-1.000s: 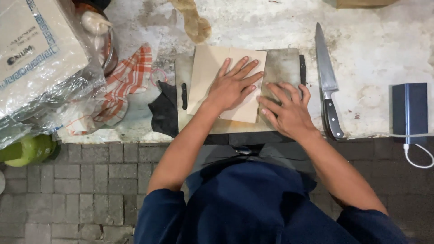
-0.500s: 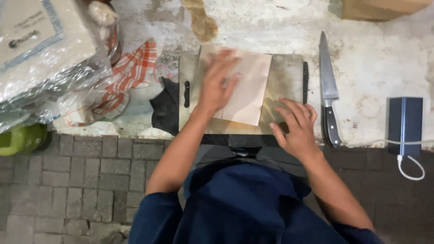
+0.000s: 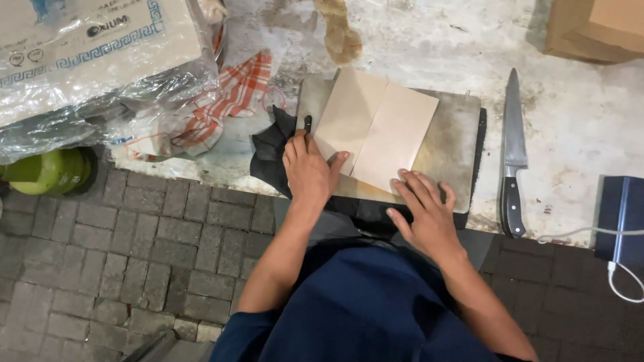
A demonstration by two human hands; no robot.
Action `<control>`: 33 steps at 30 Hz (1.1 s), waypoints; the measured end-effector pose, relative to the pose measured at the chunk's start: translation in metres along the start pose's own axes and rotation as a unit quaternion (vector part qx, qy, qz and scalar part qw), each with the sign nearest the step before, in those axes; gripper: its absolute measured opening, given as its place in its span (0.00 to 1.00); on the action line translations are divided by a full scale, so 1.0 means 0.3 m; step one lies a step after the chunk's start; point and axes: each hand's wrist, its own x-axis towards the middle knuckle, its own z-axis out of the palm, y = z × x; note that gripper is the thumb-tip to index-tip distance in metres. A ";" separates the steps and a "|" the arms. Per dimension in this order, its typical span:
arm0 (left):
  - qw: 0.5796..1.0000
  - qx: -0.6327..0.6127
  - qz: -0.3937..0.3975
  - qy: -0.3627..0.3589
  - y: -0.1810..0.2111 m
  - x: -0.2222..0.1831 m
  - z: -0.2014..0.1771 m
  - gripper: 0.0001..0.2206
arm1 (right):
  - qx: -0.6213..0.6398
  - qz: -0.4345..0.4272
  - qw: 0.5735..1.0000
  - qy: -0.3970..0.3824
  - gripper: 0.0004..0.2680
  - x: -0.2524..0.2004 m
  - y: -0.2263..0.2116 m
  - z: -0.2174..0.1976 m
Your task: Folding paper liners and inserting them into cardboard boxes for food packaging, occasionally using a knife to trim the paper.
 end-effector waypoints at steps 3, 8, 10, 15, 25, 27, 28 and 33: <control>1.000 -0.022 0.000 -0.003 0.000 0.002 -0.020 0.36 | 0.009 0.005 1.000 0.003 0.20 -0.006 -0.006 0.010; 0.999 0.014 0.032 0.035 0.016 -0.033 -0.031 0.30 | 0.023 0.025 0.999 0.020 0.19 -0.020 -0.002 0.041; 0.998 0.017 0.042 0.043 0.032 -0.053 -0.042 0.30 | 0.025 0.027 0.999 0.023 0.19 -0.023 -0.002 0.042; 0.995 0.005 0.076 0.062 0.043 -0.076 -0.030 0.29 | 0.029 0.021 0.999 0.035 0.19 -0.014 -0.005 0.042; 0.924 -0.266 0.273 0.017 0.116 -0.073 -0.056 0.32 | 0.026 0.021 0.999 0.043 0.20 -0.026 0.008 0.061; 0.917 -0.247 0.312 0.010 0.115 -0.074 -0.033 0.33 | 0.026 0.026 0.998 0.042 0.20 -0.033 0.012 0.068; 0.915 -0.225 0.334 0.021 0.105 -0.079 -0.002 0.31 | 0.020 0.029 0.999 0.032 0.19 -0.036 0.014 0.070; 0.904 -0.156 0.395 0.041 0.090 -0.070 0.002 0.26 | 0.028 0.040 0.999 0.013 0.17 -0.061 0.042 0.103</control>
